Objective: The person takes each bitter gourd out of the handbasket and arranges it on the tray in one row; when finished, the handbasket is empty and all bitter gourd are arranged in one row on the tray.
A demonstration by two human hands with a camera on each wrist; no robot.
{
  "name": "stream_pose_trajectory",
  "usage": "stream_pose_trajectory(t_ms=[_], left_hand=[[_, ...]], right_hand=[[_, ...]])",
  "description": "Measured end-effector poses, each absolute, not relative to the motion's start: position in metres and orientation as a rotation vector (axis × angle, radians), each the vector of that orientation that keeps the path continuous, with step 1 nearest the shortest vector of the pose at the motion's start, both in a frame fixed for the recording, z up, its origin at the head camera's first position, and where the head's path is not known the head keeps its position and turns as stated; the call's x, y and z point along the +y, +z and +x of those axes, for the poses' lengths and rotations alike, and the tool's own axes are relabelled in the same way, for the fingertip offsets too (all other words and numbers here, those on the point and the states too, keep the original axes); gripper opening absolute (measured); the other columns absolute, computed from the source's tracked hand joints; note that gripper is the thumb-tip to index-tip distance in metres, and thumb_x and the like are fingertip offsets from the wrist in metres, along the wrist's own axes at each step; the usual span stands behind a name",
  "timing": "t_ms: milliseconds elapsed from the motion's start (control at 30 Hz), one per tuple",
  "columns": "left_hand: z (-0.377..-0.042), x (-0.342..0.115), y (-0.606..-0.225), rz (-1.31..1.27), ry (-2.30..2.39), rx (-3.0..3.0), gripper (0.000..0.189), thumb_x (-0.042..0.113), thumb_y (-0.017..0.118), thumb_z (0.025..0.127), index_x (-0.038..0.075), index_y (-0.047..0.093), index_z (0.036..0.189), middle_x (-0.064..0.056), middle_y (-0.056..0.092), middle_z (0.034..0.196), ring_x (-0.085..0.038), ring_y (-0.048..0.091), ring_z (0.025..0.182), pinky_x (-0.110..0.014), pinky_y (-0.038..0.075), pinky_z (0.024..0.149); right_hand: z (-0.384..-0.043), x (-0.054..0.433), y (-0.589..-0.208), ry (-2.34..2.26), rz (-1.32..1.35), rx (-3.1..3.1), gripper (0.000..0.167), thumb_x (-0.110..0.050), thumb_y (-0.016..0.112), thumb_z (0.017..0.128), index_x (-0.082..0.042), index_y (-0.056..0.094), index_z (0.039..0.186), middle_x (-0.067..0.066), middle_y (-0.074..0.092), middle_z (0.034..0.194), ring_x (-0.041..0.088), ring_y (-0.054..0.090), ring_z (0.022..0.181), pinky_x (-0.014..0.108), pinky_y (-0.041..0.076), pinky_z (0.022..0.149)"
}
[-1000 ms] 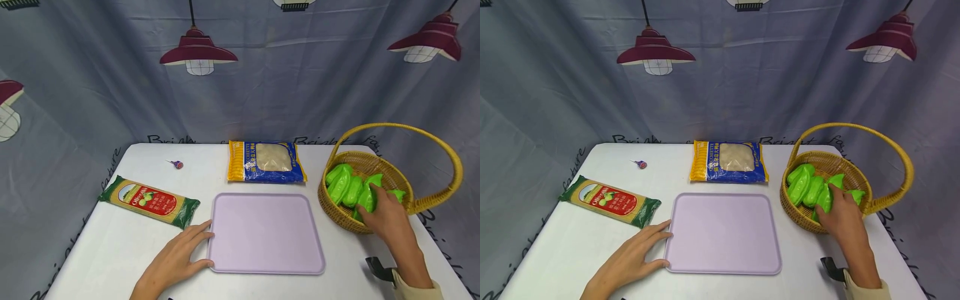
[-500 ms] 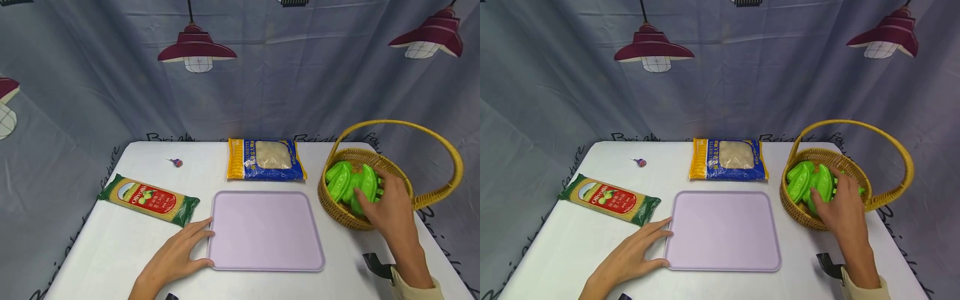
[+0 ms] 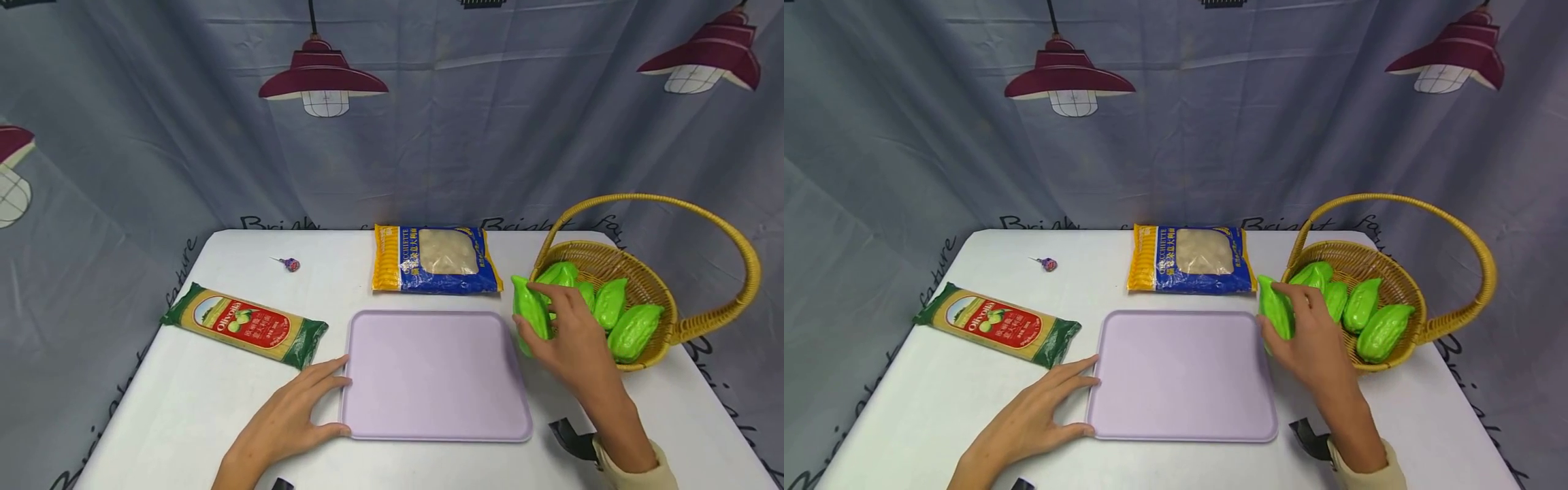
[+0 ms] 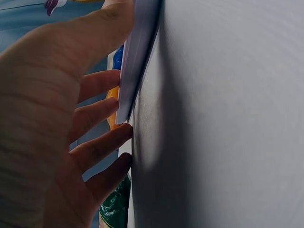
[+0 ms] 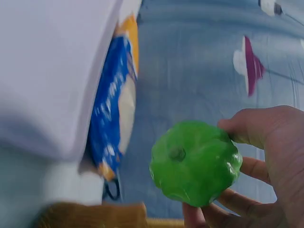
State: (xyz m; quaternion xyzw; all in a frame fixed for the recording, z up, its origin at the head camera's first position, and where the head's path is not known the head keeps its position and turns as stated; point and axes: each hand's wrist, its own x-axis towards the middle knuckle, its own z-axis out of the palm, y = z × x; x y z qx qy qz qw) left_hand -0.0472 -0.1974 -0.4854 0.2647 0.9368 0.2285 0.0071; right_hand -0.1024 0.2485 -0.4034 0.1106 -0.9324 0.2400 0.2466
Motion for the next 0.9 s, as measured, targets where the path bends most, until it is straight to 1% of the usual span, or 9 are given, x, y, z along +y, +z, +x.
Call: stream_pose_trajectory(t_ms=[133, 400, 633, 833, 900], left_hand=[[-0.047, -0.198, -0.486, 0.843, 0.727, 2.931, 0.07, 0.066, 0.087, 0.08, 0.028, 0.071, 0.137, 0.008, 0.047, 0.168, -0.02, 0.05, 0.15, -0.045, 0.05, 0.119], [-0.046, -0.198, -0.487, 0.886, 0.73, 2.95, 0.069, 0.066, 0.087, 0.08, 0.028, 0.071, 0.136, 0.007, 0.047, 0.168, -0.02, 0.05, 0.15, -0.045, 0.05, 0.118], [-0.046, -0.199, -0.487, 0.868, 0.723, 2.952, 0.069, 0.067, 0.086, 0.081, 0.029, 0.071, 0.136, 0.008, 0.047, 0.168, -0.02, 0.05, 0.15, -0.046, 0.05, 0.118], [-0.046, -0.199, -0.486, 0.842, 0.722, 2.937, 0.07, 0.069, 0.085, 0.081, 0.03, 0.07, 0.137, 0.009, 0.045, 0.168, -0.019, 0.049, 0.151, -0.046, 0.05, 0.119], [-0.046, -0.199, -0.486, 0.837, 0.714, 2.935, 0.07, 0.069, 0.084, 0.082, 0.03, 0.07, 0.138, 0.009, 0.045, 0.169, -0.019, 0.049, 0.151, -0.046, 0.05, 0.119]], right_hand=[[-0.105, 0.229, -0.411, 0.696, 0.382, -2.6, 0.062, -0.014, 0.091, 0.083, -0.006, 0.064, 0.138, 0.025, 0.06, 0.126, 0.031, 0.061, 0.086, 0.047, 0.056, 0.066], [-0.113, 0.193, -0.425, 0.736, 0.478, -2.676, 0.06, -0.022, 0.092, 0.085, -0.007, 0.065, 0.137, 0.023, 0.062, 0.125, 0.031, 0.064, 0.093, 0.045, 0.06, 0.07], [-0.117, 0.159, -0.433, 0.837, 0.565, -2.748, 0.061, -0.026, 0.09, 0.088, -0.008, 0.065, 0.14, 0.019, 0.063, 0.125, 0.024, 0.063, 0.089, 0.036, 0.056, 0.07], [-0.116, 0.135, -0.44, 0.882, 0.575, -2.817, 0.059, -0.032, 0.088, 0.09, -0.013, 0.065, 0.141, 0.015, 0.063, 0.13, 0.023, 0.064, 0.095, 0.039, 0.059, 0.077], [-0.116, 0.129, -0.443, 0.895, 0.586, -2.818, 0.057, -0.031, 0.087, 0.09, -0.014, 0.065, 0.14, 0.014, 0.063, 0.129, 0.022, 0.063, 0.094, 0.039, 0.058, 0.077]])
